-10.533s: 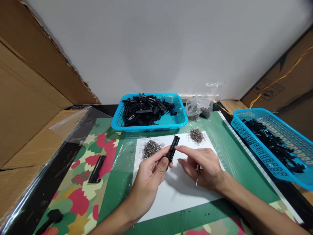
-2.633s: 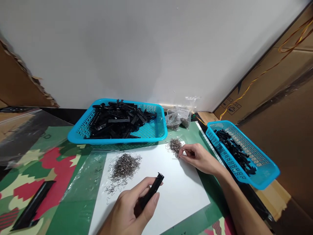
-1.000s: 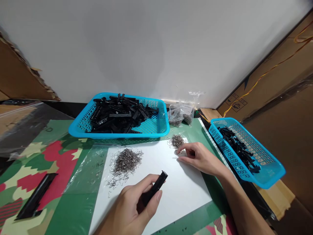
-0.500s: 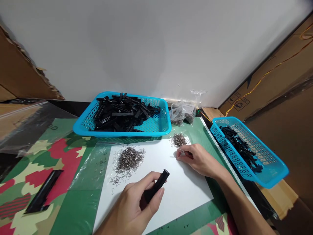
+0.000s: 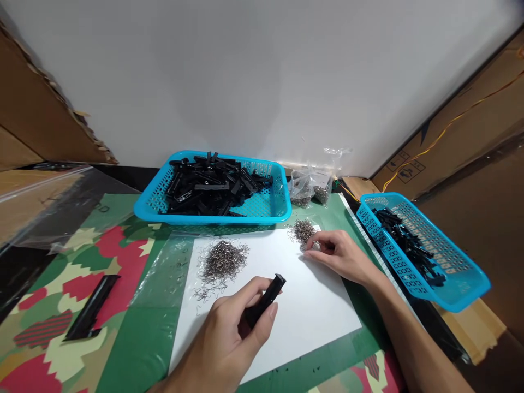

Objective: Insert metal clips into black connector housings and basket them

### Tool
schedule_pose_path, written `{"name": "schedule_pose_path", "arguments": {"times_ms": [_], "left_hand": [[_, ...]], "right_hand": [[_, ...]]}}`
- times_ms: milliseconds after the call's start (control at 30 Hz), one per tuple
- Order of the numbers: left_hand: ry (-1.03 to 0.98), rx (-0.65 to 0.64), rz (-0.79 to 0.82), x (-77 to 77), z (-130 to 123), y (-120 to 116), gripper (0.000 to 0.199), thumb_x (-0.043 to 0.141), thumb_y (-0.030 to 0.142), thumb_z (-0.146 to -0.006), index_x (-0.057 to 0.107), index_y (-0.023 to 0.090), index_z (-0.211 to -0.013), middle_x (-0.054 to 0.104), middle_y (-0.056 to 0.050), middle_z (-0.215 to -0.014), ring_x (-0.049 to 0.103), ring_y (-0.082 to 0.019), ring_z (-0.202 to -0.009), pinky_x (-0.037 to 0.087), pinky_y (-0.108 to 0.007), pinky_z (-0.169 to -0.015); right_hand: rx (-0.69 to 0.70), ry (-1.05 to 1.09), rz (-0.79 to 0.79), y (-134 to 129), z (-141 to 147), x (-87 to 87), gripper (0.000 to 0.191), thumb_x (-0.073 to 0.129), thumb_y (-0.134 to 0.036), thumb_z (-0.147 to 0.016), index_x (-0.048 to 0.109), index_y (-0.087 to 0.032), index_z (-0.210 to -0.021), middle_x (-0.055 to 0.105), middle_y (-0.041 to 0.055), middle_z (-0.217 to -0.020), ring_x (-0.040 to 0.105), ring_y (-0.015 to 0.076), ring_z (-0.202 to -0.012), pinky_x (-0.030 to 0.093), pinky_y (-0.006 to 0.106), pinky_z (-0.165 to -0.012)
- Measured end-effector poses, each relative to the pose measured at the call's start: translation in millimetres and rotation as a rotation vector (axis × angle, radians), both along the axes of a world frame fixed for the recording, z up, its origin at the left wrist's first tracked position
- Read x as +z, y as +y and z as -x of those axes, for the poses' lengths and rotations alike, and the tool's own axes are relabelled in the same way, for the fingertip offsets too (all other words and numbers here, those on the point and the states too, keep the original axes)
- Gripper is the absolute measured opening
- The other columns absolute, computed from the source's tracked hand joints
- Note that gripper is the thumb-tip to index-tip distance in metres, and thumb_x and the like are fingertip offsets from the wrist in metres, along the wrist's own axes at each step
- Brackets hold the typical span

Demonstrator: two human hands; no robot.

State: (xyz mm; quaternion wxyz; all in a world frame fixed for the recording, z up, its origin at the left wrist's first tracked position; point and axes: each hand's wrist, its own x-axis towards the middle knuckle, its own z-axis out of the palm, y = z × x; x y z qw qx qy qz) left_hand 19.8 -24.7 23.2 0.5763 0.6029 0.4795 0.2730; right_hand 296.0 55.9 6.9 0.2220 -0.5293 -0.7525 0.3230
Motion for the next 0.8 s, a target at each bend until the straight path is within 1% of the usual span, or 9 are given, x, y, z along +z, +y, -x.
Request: {"name": "schedule_pose_path", "arguments": {"times_ms": [100,300,333,400,467,533,600,700,800], "left_hand": [[0.012,-0.012,-0.026,-2.0,1.6,1.2,0.037,0.049,0.060,-0.103,0.061,0.024,-0.099,0.039,0.006,-0.072,0.034,-0.014,-0.064,0.027,-0.026,-0.058],[0.093,-0.109,-0.060,-9.0,5.7,5.5,0.034,0.046,0.056,-0.106,0.061,0.025,-0.106,0.039,0.006,-0.071,0.036,-0.013,-0.061,0.028,-0.025,-0.054],[0.104,-0.109,-0.067,-9.6,5.9,5.4,0.034,0.044,0.056,-0.107,0.060,0.025,-0.107,0.039,0.006,-0.071,0.036,-0.013,-0.061,0.028,-0.025,-0.054],[0.114,-0.107,-0.083,-10.6,6.0,4.6,0.034,0.043,0.055,-0.107,0.059,0.025,-0.107,0.041,0.006,-0.071,0.038,-0.013,-0.061,0.029,-0.024,-0.054],[0.122,-0.089,-0.096,-11.5,6.2,3.6,0.034,0.043,0.055,-0.107,0.058,0.025,-0.107,0.043,0.006,-0.071,0.040,-0.013,-0.060,0.031,-0.023,-0.054],[0.130,-0.052,-0.113,-12.5,6.6,3.0,0.033,0.044,0.054,-0.107,0.057,0.025,-0.104,0.045,0.006,-0.071,0.042,-0.013,-0.060,0.033,-0.022,-0.053],[0.143,-0.007,-0.135,-13.3,6.8,3.1,0.033,0.045,0.054,-0.107,0.056,0.024,-0.098,0.046,0.006,-0.070,0.044,-0.013,-0.060,0.034,-0.021,-0.053],[0.169,0.046,-0.165,-13.4,6.6,3.6,0.033,0.047,0.053,-0.106,0.054,0.024,-0.092,0.047,0.006,-0.068,0.046,-0.013,-0.060,0.036,-0.020,-0.053],[0.189,0.051,-0.165,-12.4,6.2,4.5,0.030,0.047,0.053,-0.107,0.056,0.024,-0.100,0.055,0.005,-0.070,0.051,-0.014,-0.062,0.039,-0.021,-0.054]], "right_hand": [[0.010,-0.018,0.020,-1.5,1.2,-0.7,0.016,0.079,-0.038,-0.094,0.080,-0.022,-0.096,0.036,-0.0077,-0.060,0.032,0.0114,-0.058,0.024,0.028,-0.057],[0.020,-0.030,0.056,-1.5,1.6,2.1,0.012,0.075,-0.031,-0.096,0.080,-0.020,-0.091,0.056,-0.0033,-0.068,0.042,0.0124,-0.063,0.032,0.027,-0.060],[0.022,-0.021,0.056,-1.6,1.9,3.2,0.013,0.075,-0.031,-0.095,0.080,-0.020,-0.090,0.056,-0.0032,-0.068,0.041,0.0123,-0.062,0.032,0.027,-0.059],[0.025,0.015,0.036,-3.4,4.9,5.1,0.015,0.074,-0.031,-0.095,0.079,-0.020,-0.088,0.049,-0.0047,-0.063,0.037,0.0116,-0.059,0.029,0.026,-0.056],[0.009,0.068,-0.037,-7.8,12.1,4.8,0.016,0.073,-0.031,-0.096,0.079,-0.020,-0.086,0.039,-0.0070,-0.058,0.031,0.0108,-0.055,0.025,0.027,-0.054],[0.005,0.107,-0.166,-14.6,23.0,1.1,0.014,0.071,-0.028,-0.097,0.078,-0.020,-0.088,0.036,-0.0082,-0.056,0.029,0.0100,-0.052,0.024,0.026,-0.052],[0.073,0.101,-0.308,-22.6,35.4,-5.5,0.013,0.066,-0.022,-0.099,0.077,-0.019,-0.092,0.046,-0.0074,-0.057,0.035,0.0089,-0.050,0.027,0.025,-0.052],[0.238,0.058,-0.475,-33.2,51.5,-15.1,0.014,0.060,-0.015,-0.099,0.074,-0.018,-0.098,0.063,-0.0041,-0.064,0.047,0.0088,-0.052,0.032,0.024,-0.054],[0.319,0.082,-0.529,-39.0,61.1,-19.0,0.013,0.058,-0.014,-0.100,0.071,-0.018,-0.101,0.066,-0.0034,-0.066,0.051,0.0096,-0.052,0.034,0.024,-0.055]]}}
